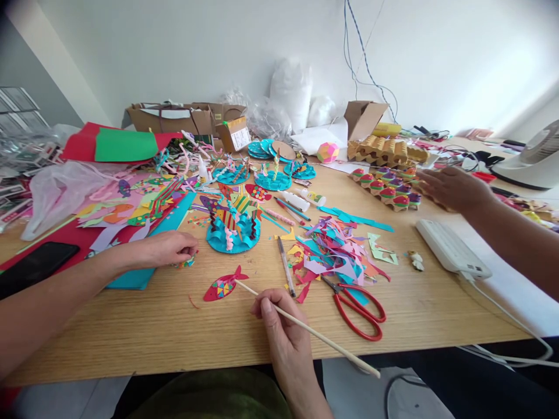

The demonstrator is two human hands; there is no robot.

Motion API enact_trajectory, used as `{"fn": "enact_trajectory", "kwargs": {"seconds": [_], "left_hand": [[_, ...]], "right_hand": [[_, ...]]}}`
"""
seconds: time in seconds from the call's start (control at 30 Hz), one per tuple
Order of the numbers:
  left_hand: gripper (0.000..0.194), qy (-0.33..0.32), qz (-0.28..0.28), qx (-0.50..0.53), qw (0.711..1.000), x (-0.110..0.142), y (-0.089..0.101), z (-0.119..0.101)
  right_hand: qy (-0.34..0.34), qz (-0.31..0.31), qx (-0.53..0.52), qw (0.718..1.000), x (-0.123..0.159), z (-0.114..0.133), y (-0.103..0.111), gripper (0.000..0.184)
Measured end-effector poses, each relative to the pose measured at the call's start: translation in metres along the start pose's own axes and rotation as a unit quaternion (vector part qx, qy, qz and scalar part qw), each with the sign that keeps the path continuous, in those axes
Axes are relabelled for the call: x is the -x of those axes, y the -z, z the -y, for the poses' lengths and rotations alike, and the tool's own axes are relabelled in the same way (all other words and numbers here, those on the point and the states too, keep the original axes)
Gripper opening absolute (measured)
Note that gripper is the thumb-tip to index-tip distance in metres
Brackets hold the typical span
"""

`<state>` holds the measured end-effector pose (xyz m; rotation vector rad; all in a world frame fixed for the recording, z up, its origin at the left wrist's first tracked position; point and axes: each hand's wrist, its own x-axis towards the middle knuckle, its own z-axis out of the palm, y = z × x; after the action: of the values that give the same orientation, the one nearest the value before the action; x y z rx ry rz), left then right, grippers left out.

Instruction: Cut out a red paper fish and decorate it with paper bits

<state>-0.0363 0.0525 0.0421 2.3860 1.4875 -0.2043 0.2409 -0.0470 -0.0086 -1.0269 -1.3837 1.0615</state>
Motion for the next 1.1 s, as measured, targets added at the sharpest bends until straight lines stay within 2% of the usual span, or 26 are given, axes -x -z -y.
{"fn": "enact_trajectory", "kwargs": {"seconds": [0.17,0.3,0.67,1.1], "left_hand": [[0.018,0.0,-0.012,0.003,1.0,0.002,0.002,0.004],[0.021,0.001,-0.008,-0.001,1.0,0.002,0.002,0.005],[0.013,0.004,-0.005,-0.014,1.0,0.0,0.003,-0.007],[0.016,0.009,0.004,0.126,0.992,0.003,0.015,0.011]], "right_hand": [[-0.017,-0.019,-0.009,1.0,0.001,0.002,-0.002,0.022],[-0.006,-0.005,-0.006,1.0,0.0,0.0,-0.002,0.022],[-0.028,-0.026,-0.011,0.999,0.0,0.007,-0.005,0.024],[-0.025,-0.005,-0.022,0.999,0.0,-0.001,-0.003,0.023]]}}
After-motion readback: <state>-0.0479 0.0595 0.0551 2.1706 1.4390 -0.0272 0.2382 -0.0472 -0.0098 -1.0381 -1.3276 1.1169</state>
